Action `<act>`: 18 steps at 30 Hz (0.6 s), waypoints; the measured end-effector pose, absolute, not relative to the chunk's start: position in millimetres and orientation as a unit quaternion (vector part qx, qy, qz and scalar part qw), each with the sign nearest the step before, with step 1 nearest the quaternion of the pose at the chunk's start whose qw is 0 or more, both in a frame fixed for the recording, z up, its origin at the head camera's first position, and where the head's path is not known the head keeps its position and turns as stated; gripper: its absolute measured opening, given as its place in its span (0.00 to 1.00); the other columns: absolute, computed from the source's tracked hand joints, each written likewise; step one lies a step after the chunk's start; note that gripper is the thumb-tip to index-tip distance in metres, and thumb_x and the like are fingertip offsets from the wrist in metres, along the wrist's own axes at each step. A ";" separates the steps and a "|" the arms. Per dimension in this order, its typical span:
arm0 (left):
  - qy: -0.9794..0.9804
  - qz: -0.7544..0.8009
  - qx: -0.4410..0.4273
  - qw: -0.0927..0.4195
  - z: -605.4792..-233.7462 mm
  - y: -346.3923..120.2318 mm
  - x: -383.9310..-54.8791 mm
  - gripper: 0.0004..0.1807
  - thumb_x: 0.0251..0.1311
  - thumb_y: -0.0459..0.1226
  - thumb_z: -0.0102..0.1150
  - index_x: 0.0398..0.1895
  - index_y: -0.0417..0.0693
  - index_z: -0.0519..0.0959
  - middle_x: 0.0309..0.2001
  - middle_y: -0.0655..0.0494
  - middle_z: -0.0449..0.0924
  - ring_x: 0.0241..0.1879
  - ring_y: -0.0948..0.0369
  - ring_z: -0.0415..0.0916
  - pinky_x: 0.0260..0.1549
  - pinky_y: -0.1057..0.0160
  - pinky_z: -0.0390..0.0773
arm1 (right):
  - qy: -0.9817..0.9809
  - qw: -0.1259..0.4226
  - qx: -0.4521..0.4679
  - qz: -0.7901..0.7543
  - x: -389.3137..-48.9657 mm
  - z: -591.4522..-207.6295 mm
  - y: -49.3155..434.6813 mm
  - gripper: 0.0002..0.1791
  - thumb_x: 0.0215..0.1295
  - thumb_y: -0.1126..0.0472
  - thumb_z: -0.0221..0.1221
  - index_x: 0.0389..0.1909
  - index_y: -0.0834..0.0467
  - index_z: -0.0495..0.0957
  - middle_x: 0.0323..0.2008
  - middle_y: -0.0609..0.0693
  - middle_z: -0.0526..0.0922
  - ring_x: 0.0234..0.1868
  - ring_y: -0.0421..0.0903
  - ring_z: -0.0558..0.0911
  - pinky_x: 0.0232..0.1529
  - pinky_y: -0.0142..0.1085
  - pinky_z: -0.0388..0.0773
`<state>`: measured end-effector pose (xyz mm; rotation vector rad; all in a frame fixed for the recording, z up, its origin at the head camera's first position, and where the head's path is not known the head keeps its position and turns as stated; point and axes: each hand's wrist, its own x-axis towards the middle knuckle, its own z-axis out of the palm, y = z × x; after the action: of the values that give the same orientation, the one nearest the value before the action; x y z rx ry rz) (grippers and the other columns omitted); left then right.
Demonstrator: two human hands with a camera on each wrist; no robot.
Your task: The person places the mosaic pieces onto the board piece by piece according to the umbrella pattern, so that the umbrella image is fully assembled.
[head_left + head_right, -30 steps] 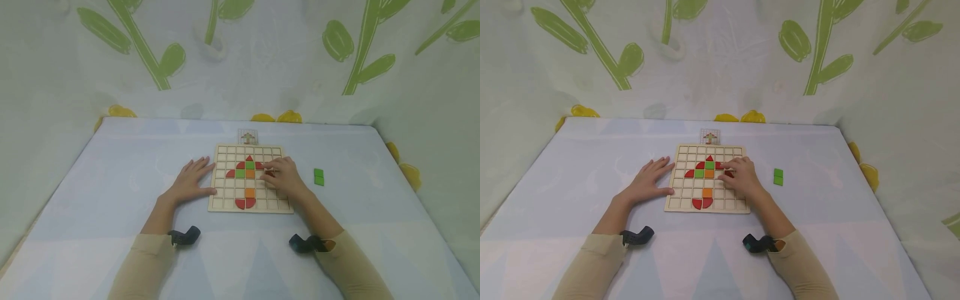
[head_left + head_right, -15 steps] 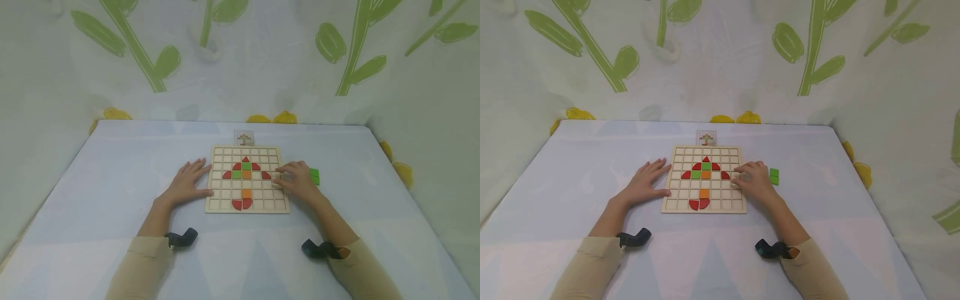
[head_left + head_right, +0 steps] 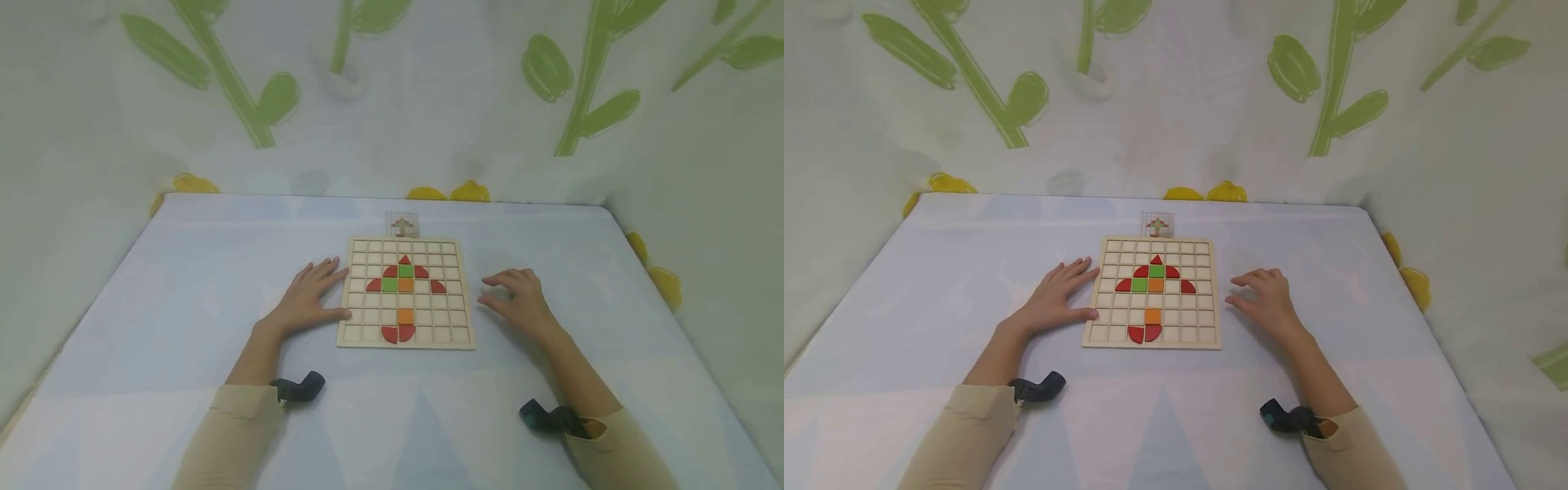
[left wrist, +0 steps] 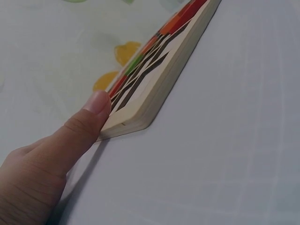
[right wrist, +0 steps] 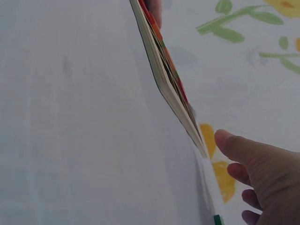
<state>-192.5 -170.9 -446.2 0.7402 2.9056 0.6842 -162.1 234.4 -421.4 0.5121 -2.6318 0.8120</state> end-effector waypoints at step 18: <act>0.944 0.226 0.235 0.038 -443.4 -169.0 -190.5 0.49 0.49 0.64 0.60 0.72 0.54 0.58 0.75 0.52 0.48 0.74 0.54 0.41 0.72 0.51 0.38 | -0.953 0.136 0.093 0.255 -152.6 -423.3 275.8 0.17 0.47 0.63 0.71 0.39 0.64 0.81 0.41 0.63 0.80 0.44 0.58 0.69 0.42 0.46 0.63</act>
<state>-190.5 -169.0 -443.4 0.7211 2.8968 0.6939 -152.6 275.8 -423.3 0.2681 -2.7593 0.7398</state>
